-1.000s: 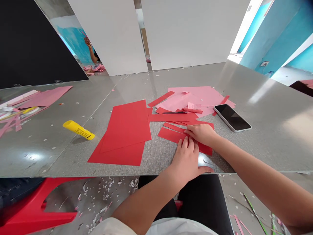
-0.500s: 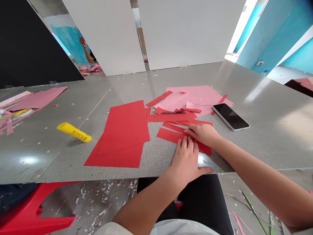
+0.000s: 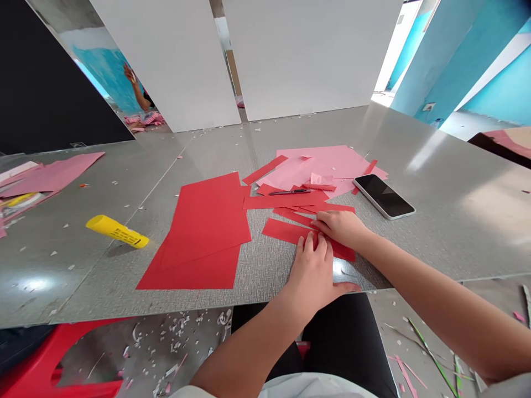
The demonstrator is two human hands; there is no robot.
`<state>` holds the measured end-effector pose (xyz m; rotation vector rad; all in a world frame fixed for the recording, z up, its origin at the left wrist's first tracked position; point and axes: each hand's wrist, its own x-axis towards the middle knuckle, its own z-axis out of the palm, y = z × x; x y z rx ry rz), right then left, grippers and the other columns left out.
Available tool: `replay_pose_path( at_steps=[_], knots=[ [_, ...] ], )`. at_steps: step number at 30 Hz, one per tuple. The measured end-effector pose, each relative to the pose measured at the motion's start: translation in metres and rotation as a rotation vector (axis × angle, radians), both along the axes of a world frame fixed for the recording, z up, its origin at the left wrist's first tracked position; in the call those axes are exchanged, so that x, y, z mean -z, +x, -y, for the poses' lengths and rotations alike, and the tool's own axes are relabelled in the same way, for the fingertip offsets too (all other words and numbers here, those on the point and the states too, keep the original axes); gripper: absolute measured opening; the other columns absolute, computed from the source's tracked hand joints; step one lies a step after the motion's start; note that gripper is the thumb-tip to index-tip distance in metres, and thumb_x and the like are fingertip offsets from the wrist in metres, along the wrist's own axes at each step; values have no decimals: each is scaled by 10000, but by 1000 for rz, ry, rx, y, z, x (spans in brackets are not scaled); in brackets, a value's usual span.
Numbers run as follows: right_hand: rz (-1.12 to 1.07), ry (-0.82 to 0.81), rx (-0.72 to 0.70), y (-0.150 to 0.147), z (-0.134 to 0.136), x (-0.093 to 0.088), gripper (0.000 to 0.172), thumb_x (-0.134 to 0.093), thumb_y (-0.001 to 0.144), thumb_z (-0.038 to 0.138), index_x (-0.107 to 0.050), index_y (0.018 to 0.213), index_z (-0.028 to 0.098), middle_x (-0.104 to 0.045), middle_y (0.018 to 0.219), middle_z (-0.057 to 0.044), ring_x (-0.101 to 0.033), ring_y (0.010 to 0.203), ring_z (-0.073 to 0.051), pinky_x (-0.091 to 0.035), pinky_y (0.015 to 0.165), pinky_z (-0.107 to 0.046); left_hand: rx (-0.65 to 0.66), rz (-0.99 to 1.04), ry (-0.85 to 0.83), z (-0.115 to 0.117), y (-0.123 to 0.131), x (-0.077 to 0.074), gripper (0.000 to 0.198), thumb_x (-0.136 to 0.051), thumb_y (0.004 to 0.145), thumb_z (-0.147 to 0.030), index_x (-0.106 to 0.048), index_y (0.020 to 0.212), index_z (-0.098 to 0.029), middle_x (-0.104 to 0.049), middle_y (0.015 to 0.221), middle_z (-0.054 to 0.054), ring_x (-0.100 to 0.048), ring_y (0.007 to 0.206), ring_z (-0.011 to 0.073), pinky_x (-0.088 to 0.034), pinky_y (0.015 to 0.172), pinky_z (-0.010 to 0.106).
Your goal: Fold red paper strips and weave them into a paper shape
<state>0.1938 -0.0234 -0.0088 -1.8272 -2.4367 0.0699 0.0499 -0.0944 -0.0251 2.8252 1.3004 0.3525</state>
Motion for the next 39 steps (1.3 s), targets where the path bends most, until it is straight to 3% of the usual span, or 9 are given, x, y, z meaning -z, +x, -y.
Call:
replay_pose_path(
  at_steps=[3,8,19,27,39],
  knots=[
    [-54,-55,2,8,1,-4,385,-342,882,472,-502,670,193,-606,663,-7,-500,565,-117,-245,488,-237,2,-3,-1,1,0,-1,1011,-166,707,-790,-360,1326,-14,-406,1348,180,-307,1251,354,-235,1052,483],
    [-75,-55,-71,18,4,-1,313,-360,886,387,-507,686,196,-610,712,-9,-515,620,-120,-265,507,-234,28,-9,-15,2,0,-2,912,-213,745,-753,-344,1353,-87,-362,1399,125,-263,1273,373,-228,1044,520],
    [-35,40,-27,12,9,6,303,-332,896,352,-509,712,189,-608,724,-24,-520,620,-132,-252,494,-247,29,7,-24,2,1,-1,1014,-137,680,-809,-359,1342,-73,-372,1392,123,-275,1249,390,-214,1044,543],
    [-213,-63,-14,26,9,1,312,-415,854,444,-509,678,205,-626,711,-2,-522,615,-124,-309,534,-238,20,18,-21,4,0,0,1017,-156,666,-818,-358,1342,-85,-380,1370,146,-266,1266,386,-200,1054,531],
    [-137,-19,-27,29,10,5,291,-373,877,388,-512,705,200,-614,721,-19,-529,629,-134,-298,527,-245,17,5,-11,3,1,2,1006,-166,674,-811,-351,1342,-82,-378,1360,162,-265,1267,395,-194,1050,540]
  ],
)
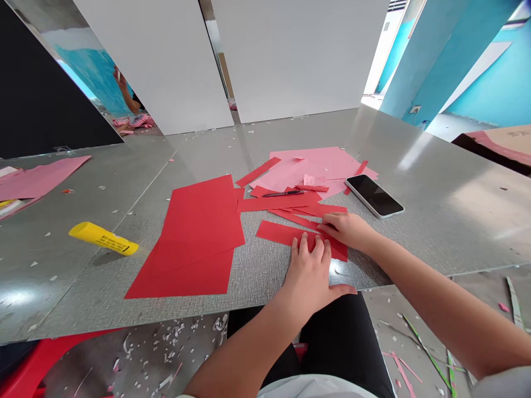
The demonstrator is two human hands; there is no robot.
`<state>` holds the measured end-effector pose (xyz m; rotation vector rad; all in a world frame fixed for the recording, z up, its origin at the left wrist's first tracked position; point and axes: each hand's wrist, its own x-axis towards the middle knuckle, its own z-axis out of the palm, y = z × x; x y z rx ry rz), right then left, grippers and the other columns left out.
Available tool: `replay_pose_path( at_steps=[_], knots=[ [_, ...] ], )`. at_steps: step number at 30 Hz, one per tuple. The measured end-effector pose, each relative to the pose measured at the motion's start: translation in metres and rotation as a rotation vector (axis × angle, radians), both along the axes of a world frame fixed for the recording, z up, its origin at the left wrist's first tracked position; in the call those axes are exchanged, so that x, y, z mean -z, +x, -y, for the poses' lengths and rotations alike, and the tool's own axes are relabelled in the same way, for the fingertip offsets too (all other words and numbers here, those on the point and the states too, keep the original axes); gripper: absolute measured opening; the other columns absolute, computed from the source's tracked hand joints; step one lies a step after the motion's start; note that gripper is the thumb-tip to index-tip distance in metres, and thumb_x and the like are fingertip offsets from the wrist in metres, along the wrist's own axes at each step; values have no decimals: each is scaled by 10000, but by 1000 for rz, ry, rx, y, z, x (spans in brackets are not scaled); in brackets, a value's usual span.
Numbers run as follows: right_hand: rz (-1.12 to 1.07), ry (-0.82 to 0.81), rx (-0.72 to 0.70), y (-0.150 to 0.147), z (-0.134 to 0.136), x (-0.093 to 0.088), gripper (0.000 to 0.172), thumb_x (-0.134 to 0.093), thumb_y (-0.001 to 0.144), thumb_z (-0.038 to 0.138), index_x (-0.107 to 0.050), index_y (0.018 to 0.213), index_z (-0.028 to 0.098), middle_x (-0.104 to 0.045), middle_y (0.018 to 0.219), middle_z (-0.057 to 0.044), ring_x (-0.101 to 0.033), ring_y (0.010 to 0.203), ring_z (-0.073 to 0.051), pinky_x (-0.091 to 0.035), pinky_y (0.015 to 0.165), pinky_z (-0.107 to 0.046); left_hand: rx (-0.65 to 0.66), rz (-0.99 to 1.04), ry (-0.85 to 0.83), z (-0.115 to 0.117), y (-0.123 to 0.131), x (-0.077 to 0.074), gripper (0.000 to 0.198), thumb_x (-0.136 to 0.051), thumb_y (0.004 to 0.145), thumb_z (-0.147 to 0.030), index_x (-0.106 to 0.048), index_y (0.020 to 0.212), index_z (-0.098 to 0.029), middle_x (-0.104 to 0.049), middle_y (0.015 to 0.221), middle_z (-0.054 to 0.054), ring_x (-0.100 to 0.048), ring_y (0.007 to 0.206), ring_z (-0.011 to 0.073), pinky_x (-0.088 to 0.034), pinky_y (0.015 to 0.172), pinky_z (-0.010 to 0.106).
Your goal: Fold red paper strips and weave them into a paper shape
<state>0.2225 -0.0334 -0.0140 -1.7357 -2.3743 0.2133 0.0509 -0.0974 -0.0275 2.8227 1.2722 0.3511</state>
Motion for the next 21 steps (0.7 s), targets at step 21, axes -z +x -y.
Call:
replay_pose_path(
  at_steps=[21],
  knots=[
    [-110,-57,61,14,15,-9,303,-397,855,445,-510,699,211,-597,660,-8,-520,601,-135,-331,557,-244,-45,24,-7,3,10,-4,1011,-222,614,-848,-385,1329,-152,-421,1296,172,-279,1241,432,-185,1019,595]
  ],
)
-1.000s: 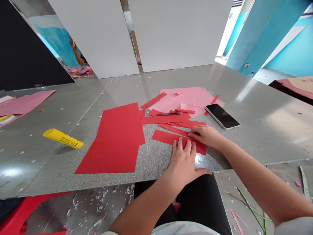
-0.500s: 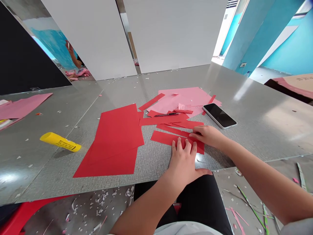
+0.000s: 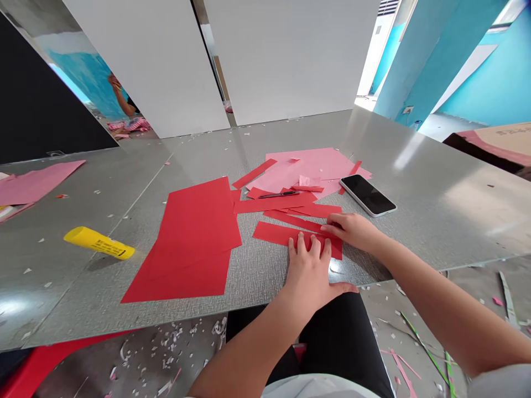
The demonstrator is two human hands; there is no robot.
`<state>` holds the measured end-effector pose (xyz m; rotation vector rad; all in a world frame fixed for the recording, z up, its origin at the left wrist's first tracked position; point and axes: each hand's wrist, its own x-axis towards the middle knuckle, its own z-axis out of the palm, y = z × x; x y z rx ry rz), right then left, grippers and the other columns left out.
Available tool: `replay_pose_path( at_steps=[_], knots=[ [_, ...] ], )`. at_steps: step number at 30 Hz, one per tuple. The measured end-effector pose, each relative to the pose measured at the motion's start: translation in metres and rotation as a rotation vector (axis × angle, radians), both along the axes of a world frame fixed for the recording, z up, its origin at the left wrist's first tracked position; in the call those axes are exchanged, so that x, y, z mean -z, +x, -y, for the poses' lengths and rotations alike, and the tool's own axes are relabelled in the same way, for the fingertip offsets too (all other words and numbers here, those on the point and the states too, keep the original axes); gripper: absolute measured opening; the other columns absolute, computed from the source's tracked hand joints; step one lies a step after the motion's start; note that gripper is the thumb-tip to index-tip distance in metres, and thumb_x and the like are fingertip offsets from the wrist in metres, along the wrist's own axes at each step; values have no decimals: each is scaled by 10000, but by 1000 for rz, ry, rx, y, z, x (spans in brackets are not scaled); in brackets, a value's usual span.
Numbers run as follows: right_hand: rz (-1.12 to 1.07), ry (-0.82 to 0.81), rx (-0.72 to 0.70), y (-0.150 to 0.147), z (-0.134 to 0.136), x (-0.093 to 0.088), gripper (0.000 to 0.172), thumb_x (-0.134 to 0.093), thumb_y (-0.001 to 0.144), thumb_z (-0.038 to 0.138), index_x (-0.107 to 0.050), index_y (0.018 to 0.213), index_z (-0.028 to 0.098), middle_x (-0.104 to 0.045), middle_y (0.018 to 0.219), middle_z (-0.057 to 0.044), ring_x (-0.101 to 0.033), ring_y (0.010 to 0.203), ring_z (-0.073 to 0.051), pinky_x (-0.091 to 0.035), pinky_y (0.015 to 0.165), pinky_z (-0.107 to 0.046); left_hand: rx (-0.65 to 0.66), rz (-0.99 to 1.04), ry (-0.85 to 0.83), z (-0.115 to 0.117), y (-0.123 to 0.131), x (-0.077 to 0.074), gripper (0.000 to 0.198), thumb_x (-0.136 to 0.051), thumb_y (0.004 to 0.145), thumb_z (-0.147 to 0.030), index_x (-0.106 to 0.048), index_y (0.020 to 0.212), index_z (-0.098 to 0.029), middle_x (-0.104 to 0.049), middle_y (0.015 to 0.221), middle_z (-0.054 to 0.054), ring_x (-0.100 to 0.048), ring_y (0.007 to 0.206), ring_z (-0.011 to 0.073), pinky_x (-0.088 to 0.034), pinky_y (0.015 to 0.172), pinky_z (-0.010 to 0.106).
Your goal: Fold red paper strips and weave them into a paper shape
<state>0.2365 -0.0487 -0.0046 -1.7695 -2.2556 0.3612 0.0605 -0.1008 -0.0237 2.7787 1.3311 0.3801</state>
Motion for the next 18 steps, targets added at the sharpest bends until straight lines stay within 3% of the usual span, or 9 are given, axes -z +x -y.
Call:
replay_pose_path(
  at_steps=[4,11,18],
  knots=[
    [-54,-51,17,7,4,-3,296,-429,836,439,-508,661,213,-575,609,5,-498,569,-126,-328,544,-237,-17,-1,2,0,4,-3,1015,-230,588,-862,-383,1334,-191,-447,1249,169,-319,1202,446,-194,989,623],
    [35,25,30,6,7,4,287,-387,859,387,-506,670,207,-566,612,-12,-492,560,-132,-324,541,-248,-30,-16,-16,-1,8,-6,949,-264,624,-840,-403,1323,-213,-457,1219,170,-322,1190,457,-206,965,639],
    [-67,-20,49,12,11,1,311,-424,839,464,-533,691,213,-606,646,-12,-527,586,-135,-354,559,-247,-33,-32,6,0,7,-5,895,-331,642,-810,-382,1336,-249,-441,1232,166,-317,1193,448,-217,957,637]
  ],
)
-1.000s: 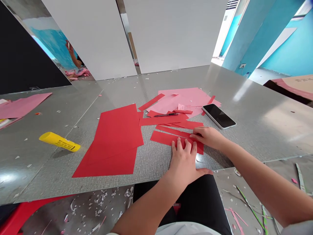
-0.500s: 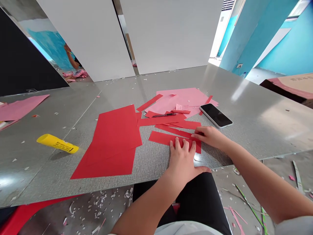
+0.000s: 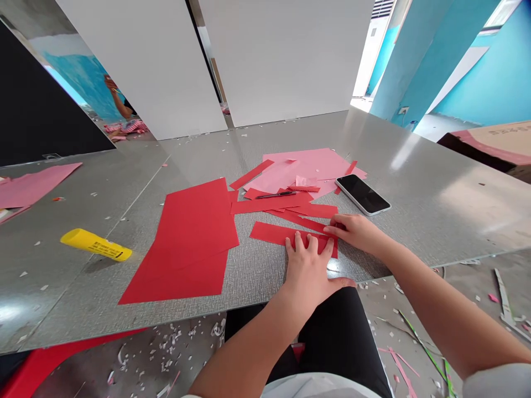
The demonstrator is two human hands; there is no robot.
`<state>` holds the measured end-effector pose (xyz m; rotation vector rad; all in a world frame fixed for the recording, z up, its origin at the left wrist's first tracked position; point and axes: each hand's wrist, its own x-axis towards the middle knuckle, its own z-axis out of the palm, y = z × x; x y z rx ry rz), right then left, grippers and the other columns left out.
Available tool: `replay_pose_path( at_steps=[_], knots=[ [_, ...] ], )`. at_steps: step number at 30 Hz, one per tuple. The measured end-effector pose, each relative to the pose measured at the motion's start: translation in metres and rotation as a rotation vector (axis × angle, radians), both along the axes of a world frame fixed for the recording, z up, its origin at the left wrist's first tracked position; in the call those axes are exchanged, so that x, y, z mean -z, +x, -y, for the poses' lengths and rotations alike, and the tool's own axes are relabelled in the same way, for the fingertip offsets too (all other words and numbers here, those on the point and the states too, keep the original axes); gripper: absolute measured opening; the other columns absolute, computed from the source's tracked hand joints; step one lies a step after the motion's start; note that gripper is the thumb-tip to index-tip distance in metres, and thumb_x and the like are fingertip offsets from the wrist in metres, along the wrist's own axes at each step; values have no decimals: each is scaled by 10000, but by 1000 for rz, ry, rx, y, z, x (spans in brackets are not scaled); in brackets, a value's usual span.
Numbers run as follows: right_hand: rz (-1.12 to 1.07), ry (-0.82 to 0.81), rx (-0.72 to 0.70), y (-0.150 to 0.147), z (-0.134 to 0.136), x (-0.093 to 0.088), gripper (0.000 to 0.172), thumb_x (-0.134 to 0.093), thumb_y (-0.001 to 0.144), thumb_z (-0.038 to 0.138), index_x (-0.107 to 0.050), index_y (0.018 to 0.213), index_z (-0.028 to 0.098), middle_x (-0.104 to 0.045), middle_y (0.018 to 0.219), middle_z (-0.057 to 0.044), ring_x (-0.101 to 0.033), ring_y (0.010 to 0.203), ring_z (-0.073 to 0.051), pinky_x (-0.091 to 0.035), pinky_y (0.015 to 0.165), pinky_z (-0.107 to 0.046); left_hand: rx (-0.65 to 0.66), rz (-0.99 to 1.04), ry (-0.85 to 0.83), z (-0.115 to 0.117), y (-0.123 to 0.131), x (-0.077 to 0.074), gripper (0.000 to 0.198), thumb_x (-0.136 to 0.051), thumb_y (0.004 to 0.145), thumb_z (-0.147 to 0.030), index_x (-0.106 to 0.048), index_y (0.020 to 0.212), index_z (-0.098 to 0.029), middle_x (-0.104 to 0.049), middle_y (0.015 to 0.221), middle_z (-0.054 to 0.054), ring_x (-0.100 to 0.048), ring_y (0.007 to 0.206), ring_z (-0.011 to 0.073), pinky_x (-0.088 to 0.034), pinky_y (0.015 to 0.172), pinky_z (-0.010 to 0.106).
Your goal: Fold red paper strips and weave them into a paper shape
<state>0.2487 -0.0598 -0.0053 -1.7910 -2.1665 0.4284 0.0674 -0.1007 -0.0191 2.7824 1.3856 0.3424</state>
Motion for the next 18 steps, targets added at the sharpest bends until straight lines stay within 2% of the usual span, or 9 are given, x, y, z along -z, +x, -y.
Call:
replay_pose_path(
  at_steps=[7,18],
  knots=[
    [-29,8,-14,6,4,2,275,-439,835,397,-521,655,206,-600,655,-15,-513,585,-129,-357,558,-245,11,-8,-2,-1,1,-2,893,-356,630,-810,-360,1348,-279,-442,1229,160,-319,1188,453,-224,946,640],
    [-6,73,70,9,2,1,262,-426,832,390,-507,658,213,-550,574,3,-462,520,-124,-344,521,-250,0,11,-2,1,0,-1,886,-362,631,-808,-364,1346,-286,-446,1236,162,-318,1202,447,-216,955,640]
  ],
)
